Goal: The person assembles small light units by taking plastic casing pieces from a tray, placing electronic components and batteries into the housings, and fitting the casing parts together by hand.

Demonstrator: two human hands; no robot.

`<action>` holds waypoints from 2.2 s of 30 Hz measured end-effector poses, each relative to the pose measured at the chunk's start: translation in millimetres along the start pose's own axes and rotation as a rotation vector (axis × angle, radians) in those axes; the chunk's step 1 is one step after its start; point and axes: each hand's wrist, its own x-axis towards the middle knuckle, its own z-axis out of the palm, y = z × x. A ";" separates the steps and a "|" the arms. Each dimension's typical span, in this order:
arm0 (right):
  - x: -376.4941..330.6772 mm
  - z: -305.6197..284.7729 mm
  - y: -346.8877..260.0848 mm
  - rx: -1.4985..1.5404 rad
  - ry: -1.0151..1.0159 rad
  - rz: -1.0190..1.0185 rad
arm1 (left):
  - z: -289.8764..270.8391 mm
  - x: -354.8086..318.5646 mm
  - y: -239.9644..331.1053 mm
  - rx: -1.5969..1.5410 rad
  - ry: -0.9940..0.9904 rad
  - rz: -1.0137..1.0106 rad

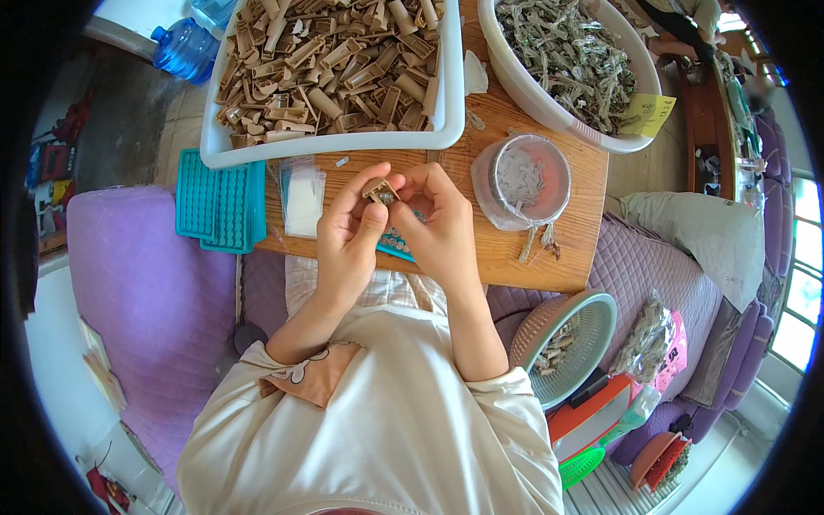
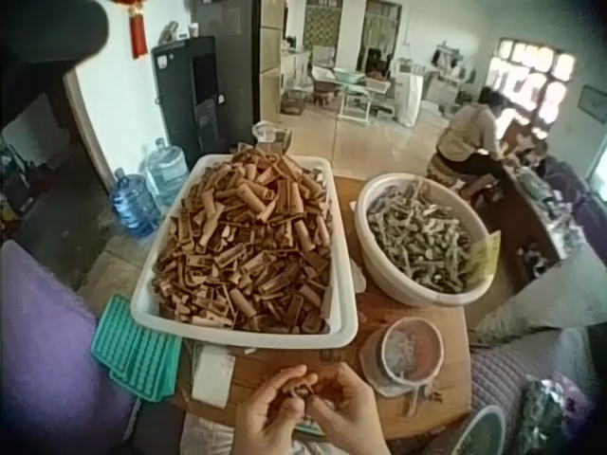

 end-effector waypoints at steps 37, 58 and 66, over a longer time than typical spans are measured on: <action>-34.9 -21.1 40.5 -0.659 0.182 -0.486 | -48.0 -2.0 -30.7 -0.129 -0.252 -0.436; -52.2 -46.5 76.5 -1.044 -0.005 -0.245 | -48.9 -3.3 -37.2 -0.111 -0.200 -0.443; -47.2 -37.1 57.1 -0.938 0.064 -0.319 | -47.2 -5.2 -29.7 -0.078 -0.228 -0.478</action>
